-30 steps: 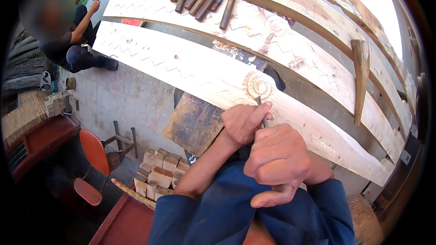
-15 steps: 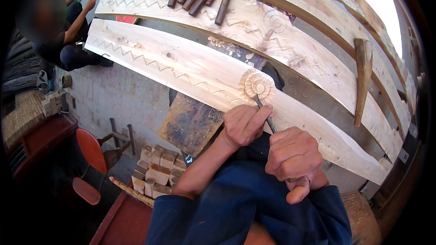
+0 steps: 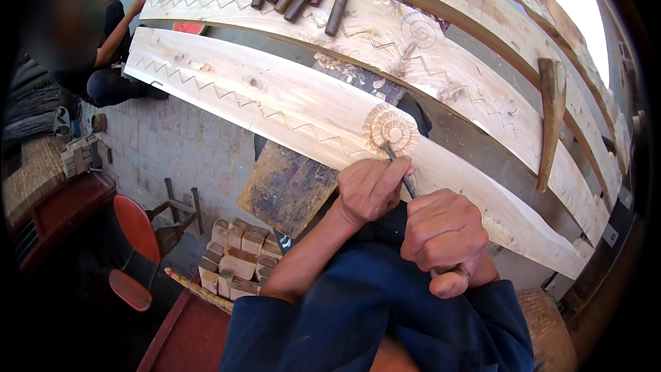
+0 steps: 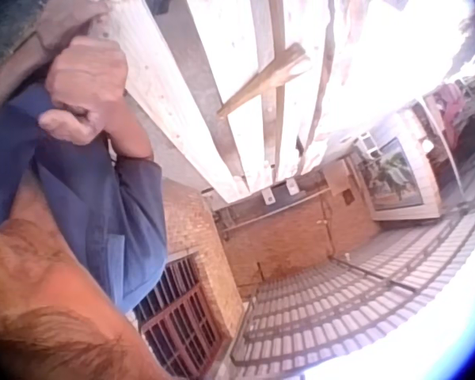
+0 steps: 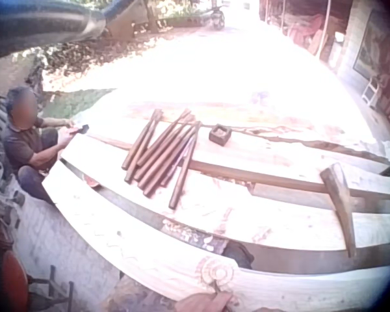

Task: The person carves a decorative spiral pattern into a long wooden plank using a chisel and a wooden mallet. They repeatedly position the chisel and strike it to remove wood shavings, refining the design on the plank's surface.

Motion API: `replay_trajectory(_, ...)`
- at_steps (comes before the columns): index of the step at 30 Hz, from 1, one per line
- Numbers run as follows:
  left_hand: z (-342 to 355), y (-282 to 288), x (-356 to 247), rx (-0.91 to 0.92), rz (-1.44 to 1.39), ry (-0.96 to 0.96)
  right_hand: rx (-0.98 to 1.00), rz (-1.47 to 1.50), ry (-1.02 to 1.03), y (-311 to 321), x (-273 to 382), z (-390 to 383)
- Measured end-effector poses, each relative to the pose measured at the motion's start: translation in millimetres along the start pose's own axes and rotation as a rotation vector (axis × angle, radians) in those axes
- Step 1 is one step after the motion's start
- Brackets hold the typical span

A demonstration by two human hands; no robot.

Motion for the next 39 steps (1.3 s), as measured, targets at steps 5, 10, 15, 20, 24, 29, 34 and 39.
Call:
replay_trajectory(5, -0.5, 3.2, -0.6, -0.022, -0.002, 0.066, 0.032, 0.023, -0.016, -5.6, -5.2, 8.8)
replay_trajectory(10, -6.5, 16.2, 2.6, -0.065, -0.018, 0.057, 0.141, -0.093, 0.052, -35.9, -7.0, 16.3)
replay_trajectory(15, -10.6, 30.6, -9.5, -0.021, -0.014, 0.01, 0.107, 0.029, 0.103, -40.6, 18.6, 7.6)
replay_trajectory(20, -1.8, 9.4, -9.6, 0.027, -0.024, -0.014, -0.091, -0.074, 0.1, -18.9, 18.6, -20.0)
replay_trajectory(24, -2.9, 2.1, -5.9, 0.056, -0.026, -0.06, -0.282, -0.048, 0.112, -5.4, 14.0, -32.6)
replay_trajectory(29, -2.1, -0.9, -5.4, 0.048, -0.01, -0.078, -0.314, -0.045, 0.106, -1.7, 11.9, -33.4)
replay_trajectory(34, -1.2, -1.6, -5.4, 0.063, -0.008, -0.078, -0.312, -0.032, 0.095, 0.2, 11.8, -33.2)
replay_trajectory(39, -0.8, -1.6, -4.6, 0.073, -0.008, -0.068, -0.294, -0.035, 0.088, 0.6, 10.5, -31.2)
Point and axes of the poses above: each hand's wrist, its own z-axis towards the middle knuckle, its own y-axis out of the back of the hand, x = y × z, the point moved 6 cm from there along z, towards the middle knuckle, and after that the axes turned 2 degrees about z, right-handed, at the moved point
